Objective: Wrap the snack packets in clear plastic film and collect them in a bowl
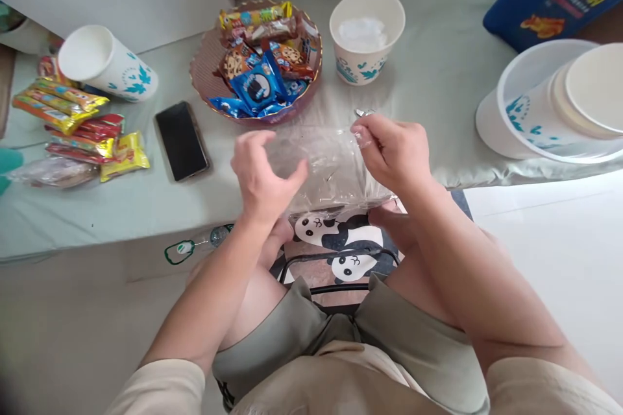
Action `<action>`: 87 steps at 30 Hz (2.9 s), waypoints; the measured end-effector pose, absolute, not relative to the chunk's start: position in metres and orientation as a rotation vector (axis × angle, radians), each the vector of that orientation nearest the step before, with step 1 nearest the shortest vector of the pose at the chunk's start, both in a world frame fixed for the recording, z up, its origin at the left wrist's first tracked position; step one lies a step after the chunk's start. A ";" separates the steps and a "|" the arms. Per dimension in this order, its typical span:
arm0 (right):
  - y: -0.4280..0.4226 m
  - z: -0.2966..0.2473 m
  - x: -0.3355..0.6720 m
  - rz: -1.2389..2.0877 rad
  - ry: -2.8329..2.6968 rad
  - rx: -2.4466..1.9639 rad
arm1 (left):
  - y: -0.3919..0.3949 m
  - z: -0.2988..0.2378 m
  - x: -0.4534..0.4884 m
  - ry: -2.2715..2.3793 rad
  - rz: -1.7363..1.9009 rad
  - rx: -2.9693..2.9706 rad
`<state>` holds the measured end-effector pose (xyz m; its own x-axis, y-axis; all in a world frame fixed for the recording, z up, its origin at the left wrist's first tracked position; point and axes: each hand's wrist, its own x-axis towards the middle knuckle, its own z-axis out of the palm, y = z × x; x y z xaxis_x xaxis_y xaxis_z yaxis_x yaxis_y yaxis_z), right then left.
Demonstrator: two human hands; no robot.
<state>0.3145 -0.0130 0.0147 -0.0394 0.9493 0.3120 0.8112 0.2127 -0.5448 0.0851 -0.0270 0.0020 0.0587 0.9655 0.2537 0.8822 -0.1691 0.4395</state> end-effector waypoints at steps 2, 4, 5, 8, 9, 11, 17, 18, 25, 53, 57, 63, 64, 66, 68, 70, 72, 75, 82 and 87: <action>-0.015 0.022 0.316 0.402 -1.931 -1.534 | -0.018 0.002 0.078 1.797 0.825 2.258; -0.016 0.026 0.317 0.519 -1.955 -1.493 | -0.009 -0.001 0.073 1.579 0.924 2.365; -0.015 0.026 0.318 0.558 -1.944 -1.489 | -0.005 -0.003 0.071 1.479 0.988 2.385; -0.011 0.024 0.319 0.599 -1.865 -1.510 | 0.001 -0.007 0.068 1.290 1.132 2.361; -0.009 0.022 0.319 0.597 -1.839 -1.522 | 0.000 -0.007 0.067 1.240 1.119 2.369; -0.006 0.020 0.318 0.590 -1.804 -1.550 | -0.003 -0.005 0.068 1.160 1.004 2.420; -0.003 0.020 0.309 0.639 -1.802 -1.580 | -0.006 -0.002 0.065 1.329 0.998 2.260; -0.003 0.020 0.307 0.642 -1.802 -1.580 | -0.005 -0.003 0.063 1.349 1.059 2.168; -0.001 0.018 0.314 0.831 -1.857 -1.516 | 0.005 -0.003 0.039 1.445 1.334 1.595; -0.009 0.007 0.287 1.500 -1.100 -1.289 | 0.032 -0.021 -0.004 1.628 1.725 1.150; -0.011 0.014 0.296 1.631 -1.085 -1.332 | 0.040 -0.026 -0.011 1.681 1.740 1.133; -0.008 0.017 0.307 1.799 -1.039 -1.362 | 0.036 -0.023 -0.009 1.660 1.714 1.123; -0.007 0.015 0.306 1.742 -1.011 -1.348 | 0.035 -0.022 -0.007 1.657 1.683 1.106; -0.007 0.013 0.303 1.641 -0.952 -1.318 | 0.033 -0.021 -0.006 1.655 1.623 1.079; -0.009 0.013 0.299 1.603 -0.946 -1.306 | 0.032 -0.017 -0.004 1.668 1.564 1.036; -0.014 0.015 0.297 1.557 -0.981 -1.305 | 0.029 -0.009 -0.002 1.676 1.508 0.957; -0.018 0.019 0.298 1.465 -0.989 -1.287 | 0.023 0.003 0.000 1.643 1.476 0.873; -0.022 0.025 0.303 1.322 -0.915 -1.217 | 0.011 0.022 0.001 1.528 1.485 0.761; -0.022 0.020 0.316 1.141 -0.845 -1.073 | -0.010 0.027 -0.013 1.278 1.001 0.930; -0.020 0.013 0.323 1.064 -0.868 -0.964 | -0.032 0.030 -0.015 1.194 0.805 1.279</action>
<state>0.3230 -0.0195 0.0131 0.2589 0.9595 0.1112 -0.3011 0.1896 -0.9345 -0.0149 -0.0323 0.0299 0.2461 0.9469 -0.2068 0.1633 0.1698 0.9719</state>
